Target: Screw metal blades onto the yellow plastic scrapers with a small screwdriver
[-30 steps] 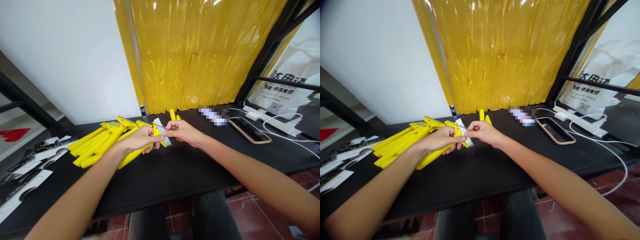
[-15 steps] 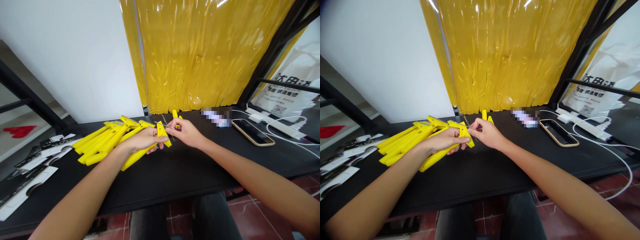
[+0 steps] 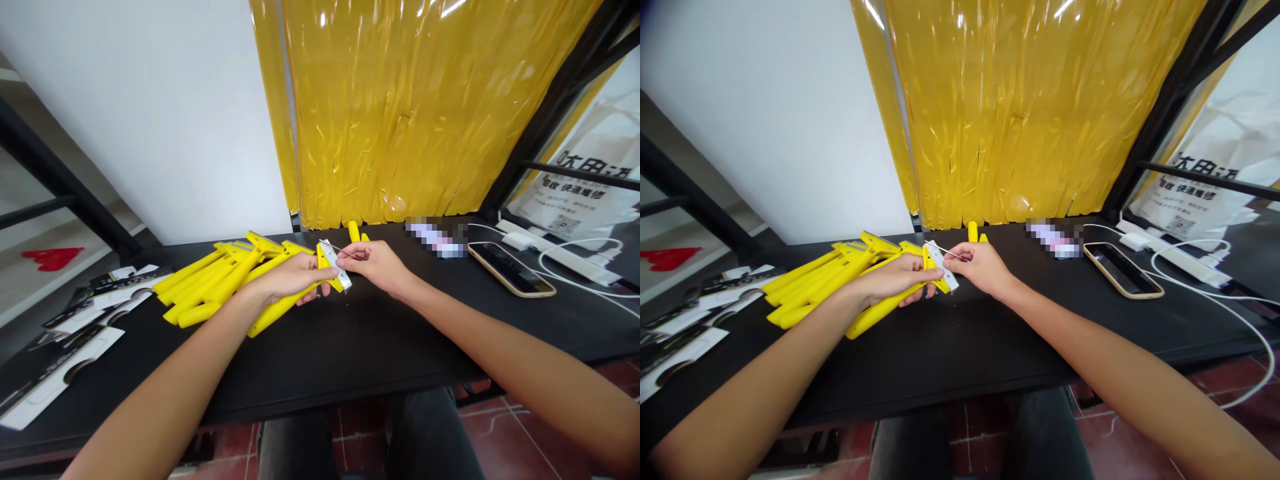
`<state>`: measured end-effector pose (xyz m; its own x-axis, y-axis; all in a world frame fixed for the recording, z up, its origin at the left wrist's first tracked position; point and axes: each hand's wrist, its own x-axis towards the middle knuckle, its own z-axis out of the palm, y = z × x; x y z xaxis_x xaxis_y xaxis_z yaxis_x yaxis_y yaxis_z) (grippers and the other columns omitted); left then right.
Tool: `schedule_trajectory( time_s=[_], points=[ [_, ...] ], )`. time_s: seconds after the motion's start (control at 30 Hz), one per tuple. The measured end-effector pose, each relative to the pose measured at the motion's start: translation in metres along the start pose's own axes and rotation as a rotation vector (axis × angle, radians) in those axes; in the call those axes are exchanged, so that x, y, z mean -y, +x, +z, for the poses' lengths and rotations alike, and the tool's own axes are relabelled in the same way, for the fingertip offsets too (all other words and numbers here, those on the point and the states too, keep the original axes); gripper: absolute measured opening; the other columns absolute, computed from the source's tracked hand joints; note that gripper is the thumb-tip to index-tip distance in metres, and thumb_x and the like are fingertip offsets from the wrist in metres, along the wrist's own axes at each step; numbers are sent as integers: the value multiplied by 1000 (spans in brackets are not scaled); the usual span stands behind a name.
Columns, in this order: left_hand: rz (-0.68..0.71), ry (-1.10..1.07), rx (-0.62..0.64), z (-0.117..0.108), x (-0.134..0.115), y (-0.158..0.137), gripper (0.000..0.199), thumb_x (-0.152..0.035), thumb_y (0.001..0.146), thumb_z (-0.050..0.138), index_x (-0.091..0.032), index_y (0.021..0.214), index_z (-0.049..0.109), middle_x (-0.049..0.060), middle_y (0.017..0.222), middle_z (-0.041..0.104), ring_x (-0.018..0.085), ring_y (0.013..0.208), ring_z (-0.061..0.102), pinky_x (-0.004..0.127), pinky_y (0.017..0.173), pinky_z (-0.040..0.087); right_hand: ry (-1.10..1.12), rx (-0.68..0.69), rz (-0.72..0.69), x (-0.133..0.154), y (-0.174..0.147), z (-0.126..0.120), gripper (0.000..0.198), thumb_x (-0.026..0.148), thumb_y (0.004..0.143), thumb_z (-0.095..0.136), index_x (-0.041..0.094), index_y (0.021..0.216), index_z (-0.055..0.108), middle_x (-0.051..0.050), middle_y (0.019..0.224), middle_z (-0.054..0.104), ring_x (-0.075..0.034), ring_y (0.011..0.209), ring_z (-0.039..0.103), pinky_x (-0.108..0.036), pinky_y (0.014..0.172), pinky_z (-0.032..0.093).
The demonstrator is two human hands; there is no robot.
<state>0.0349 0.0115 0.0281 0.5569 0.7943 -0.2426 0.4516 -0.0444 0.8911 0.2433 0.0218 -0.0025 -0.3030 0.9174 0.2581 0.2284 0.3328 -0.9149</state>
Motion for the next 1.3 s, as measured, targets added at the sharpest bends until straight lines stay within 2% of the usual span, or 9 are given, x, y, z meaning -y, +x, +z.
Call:
schedule_trajectory(
  time_s=[0.2,0.5,0.73,0.8,0.87,0.93,1.0,1.17,1.3],
  points=[
    [-4,7,-12,0,-3,-2,43,-54,88,64,-15,69,63,-1,45,54,9,33,45,22,37,35,17,-26,23,1,-1,2,19,36,75,75,19,85,73,-3,84,73,-17,77,63,-33,75,49],
    [29,45,-39,3,-6,-4,40,-48,91,62,-16,67,62,-2,43,53,9,33,44,22,36,34,-76,-91,-92,4,-5,8,14,32,76,74,21,83,70,-3,85,74,-19,79,67,-35,76,50],
    [24,118,-24,6,-5,-4,42,-47,91,61,-16,62,61,-1,41,51,9,31,43,22,37,33,-47,-25,-84,2,-6,9,23,43,75,76,21,77,67,-2,81,72,-19,77,65,-35,75,50],
    [19,116,-15,1,-5,-5,42,-47,90,62,-16,62,62,0,39,51,10,31,43,23,38,34,36,-19,-68,1,-4,9,29,50,77,74,21,76,66,-2,80,70,-18,76,63,-34,73,49],
    [-14,92,-35,-8,-5,-6,41,-47,89,62,-16,62,64,1,38,50,11,32,43,25,39,36,138,-87,-35,-2,-1,7,35,56,84,65,21,78,65,-1,70,64,-15,67,58,-30,65,46],
    [-57,71,-123,-20,-4,-7,42,-47,88,64,-16,60,65,1,35,47,11,31,40,26,40,37,191,-190,3,-7,2,4,40,58,90,55,20,77,62,2,61,51,-12,55,48,-27,54,39],
    [-72,38,-217,-32,-3,-6,41,-44,88,64,-16,59,65,2,35,48,11,32,40,26,41,36,142,-207,-23,-12,5,1,41,56,94,50,20,75,57,3,59,45,-11,52,41,-26,51,34],
    [-134,-56,-341,-42,8,2,32,-38,85,67,-15,63,66,3,37,51,12,32,43,25,39,33,-276,133,-400,-23,3,6,28,40,99,47,20,100,66,-3,83,61,-14,74,54,-27,70,41],
    [-96,-50,-267,-39,21,7,38,-42,84,67,-14,60,65,3,36,50,11,31,41,25,39,34,-450,287,-399,-27,-2,20,28,36,90,65,20,112,69,7,58,47,-11,55,42,-24,61,34]
  ],
)
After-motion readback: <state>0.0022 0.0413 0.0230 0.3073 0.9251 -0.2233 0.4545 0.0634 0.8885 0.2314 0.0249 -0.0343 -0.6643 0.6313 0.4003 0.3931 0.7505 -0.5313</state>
